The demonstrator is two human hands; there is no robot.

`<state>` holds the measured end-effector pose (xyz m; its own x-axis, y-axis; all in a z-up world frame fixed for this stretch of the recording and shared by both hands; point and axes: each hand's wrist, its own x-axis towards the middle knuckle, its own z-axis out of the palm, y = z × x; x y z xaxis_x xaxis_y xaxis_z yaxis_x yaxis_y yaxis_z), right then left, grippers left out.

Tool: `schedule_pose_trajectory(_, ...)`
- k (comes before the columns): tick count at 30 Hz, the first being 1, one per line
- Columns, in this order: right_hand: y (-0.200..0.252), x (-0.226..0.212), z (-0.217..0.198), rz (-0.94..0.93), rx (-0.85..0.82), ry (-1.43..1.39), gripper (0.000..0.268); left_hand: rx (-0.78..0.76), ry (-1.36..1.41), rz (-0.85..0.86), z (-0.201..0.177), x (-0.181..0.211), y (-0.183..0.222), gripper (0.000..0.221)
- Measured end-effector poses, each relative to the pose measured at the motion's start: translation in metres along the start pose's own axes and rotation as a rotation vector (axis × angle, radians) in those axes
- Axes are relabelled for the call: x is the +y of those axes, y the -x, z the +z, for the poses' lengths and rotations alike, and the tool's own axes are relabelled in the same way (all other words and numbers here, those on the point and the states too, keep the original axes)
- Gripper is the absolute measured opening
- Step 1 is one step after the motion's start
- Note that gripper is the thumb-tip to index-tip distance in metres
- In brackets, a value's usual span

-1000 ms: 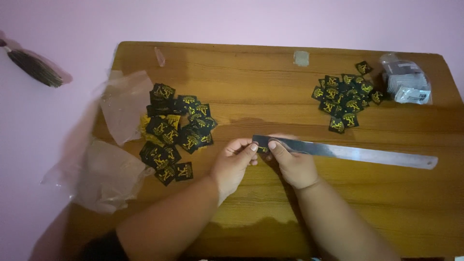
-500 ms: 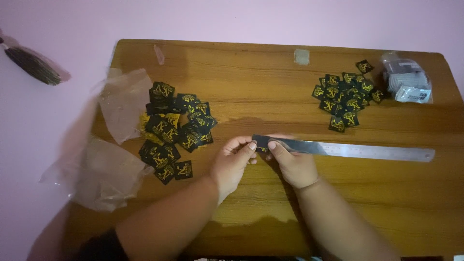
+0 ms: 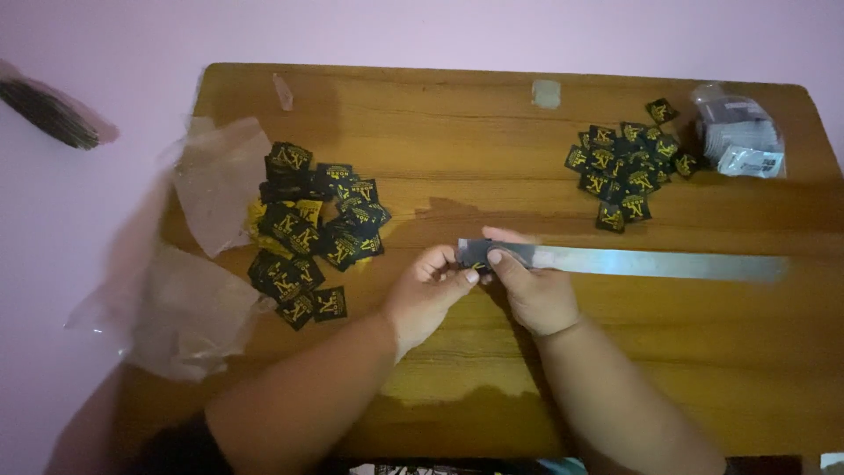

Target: Measuring individual clothing labels using a metal ruler for quality control purposes.

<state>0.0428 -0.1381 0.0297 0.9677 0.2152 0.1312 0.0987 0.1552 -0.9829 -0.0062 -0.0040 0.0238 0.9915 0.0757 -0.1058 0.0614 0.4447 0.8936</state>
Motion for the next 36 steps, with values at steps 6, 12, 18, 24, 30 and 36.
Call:
schedule_pose_trajectory(6, -0.005, -0.007, -0.004, 0.073, -0.154, 0.162, 0.039, 0.141, 0.115, -0.051, -0.012, -0.020, -0.007, 0.024)
schedule_pose_trajectory(12, -0.001, -0.018, -0.002, 0.144, -0.059, 0.194, 0.040, 0.178, 0.278, -0.034, -0.017, -0.019, -0.012, 0.016)
schedule_pose_trajectory(18, 0.000, 0.006, -0.005, 0.157, -0.007, 0.308, 0.029, 0.153, 0.298, -0.074, -0.009, -0.007, -0.007, 0.013)
schedule_pose_trajectory(24, 0.000, -0.020, 0.008, 0.023, -0.055, 0.115, 0.018, 0.181, 0.302, -0.119, -0.013, -0.017, -0.008, 0.014)
schedule_pose_trajectory(30, -0.002, -0.019, 0.003, -0.036, -0.160, 0.101, 0.016, 0.218, 0.265, -0.082, -0.014, -0.018, -0.009, 0.020)
schedule_pose_trajectory(36, -0.004, -0.021, 0.002, -0.065, -0.164, 0.112, 0.015, 0.162, 0.149, -0.079, -0.017, -0.025, -0.011, 0.020)
